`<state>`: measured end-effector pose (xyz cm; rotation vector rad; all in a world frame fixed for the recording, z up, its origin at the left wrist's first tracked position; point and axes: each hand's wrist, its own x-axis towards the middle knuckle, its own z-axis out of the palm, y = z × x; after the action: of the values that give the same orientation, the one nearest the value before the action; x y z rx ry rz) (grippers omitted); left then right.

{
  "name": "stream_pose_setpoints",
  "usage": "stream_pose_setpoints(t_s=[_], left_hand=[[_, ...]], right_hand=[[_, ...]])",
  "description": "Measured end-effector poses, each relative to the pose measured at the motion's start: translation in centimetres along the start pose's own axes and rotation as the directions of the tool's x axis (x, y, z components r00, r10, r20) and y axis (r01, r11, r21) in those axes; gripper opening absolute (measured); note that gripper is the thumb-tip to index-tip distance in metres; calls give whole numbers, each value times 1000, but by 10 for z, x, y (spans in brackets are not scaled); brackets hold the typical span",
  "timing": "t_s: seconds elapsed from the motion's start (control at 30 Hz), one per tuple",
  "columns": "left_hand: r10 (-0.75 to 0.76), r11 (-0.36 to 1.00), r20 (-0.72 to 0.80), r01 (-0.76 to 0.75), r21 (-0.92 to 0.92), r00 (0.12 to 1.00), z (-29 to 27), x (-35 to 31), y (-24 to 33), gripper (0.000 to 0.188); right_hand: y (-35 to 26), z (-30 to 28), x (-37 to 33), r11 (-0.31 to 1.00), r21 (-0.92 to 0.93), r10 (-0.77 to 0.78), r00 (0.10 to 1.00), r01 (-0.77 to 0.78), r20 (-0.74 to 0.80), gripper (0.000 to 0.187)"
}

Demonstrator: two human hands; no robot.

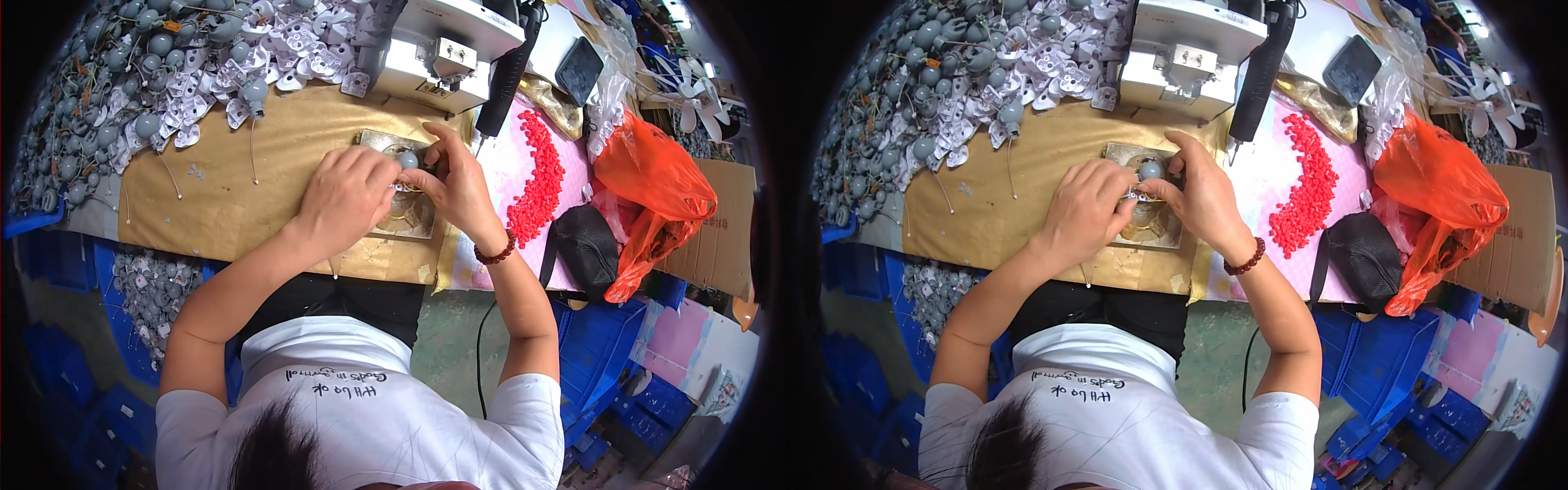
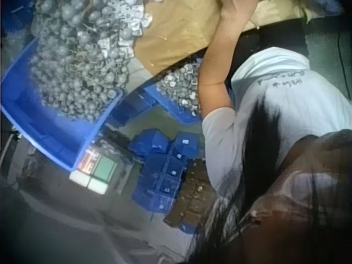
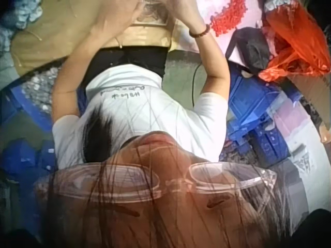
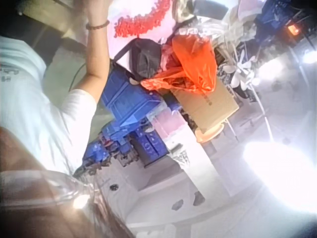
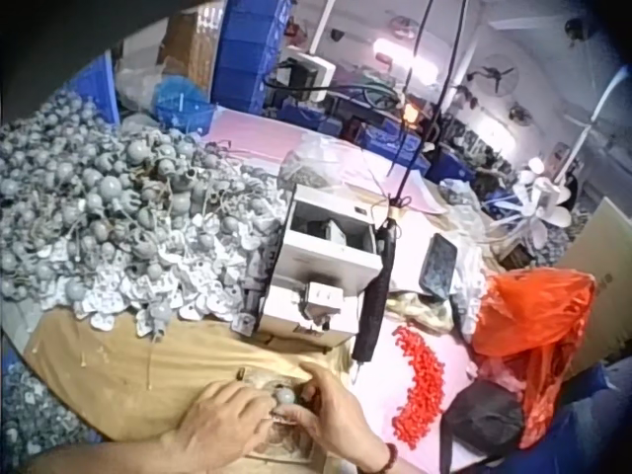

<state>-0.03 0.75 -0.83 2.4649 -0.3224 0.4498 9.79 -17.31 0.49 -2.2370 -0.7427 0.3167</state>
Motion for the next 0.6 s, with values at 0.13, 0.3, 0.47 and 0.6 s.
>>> stream_pose_setpoints(t_s=[0.13,0.3,0.47,0.6], left_hand=[[-106,994,34,104,39,994,2,16,8,35],[-93,992,86,85,93,992,5,22,11,35],[-75,995,53,71,76,996,4,22,12,34],[-78,996,34,76,56,996,7,21,8,35]], right_hand=[[2,-1,-2,997,38,-57,996,60,-73,61],[72,-53,66,966,-120,-247,689,228,-681,41],[79,-74,102,813,582,208,927,15,-314,38],[38,-68,94,908,305,27,686,288,-727,50]])
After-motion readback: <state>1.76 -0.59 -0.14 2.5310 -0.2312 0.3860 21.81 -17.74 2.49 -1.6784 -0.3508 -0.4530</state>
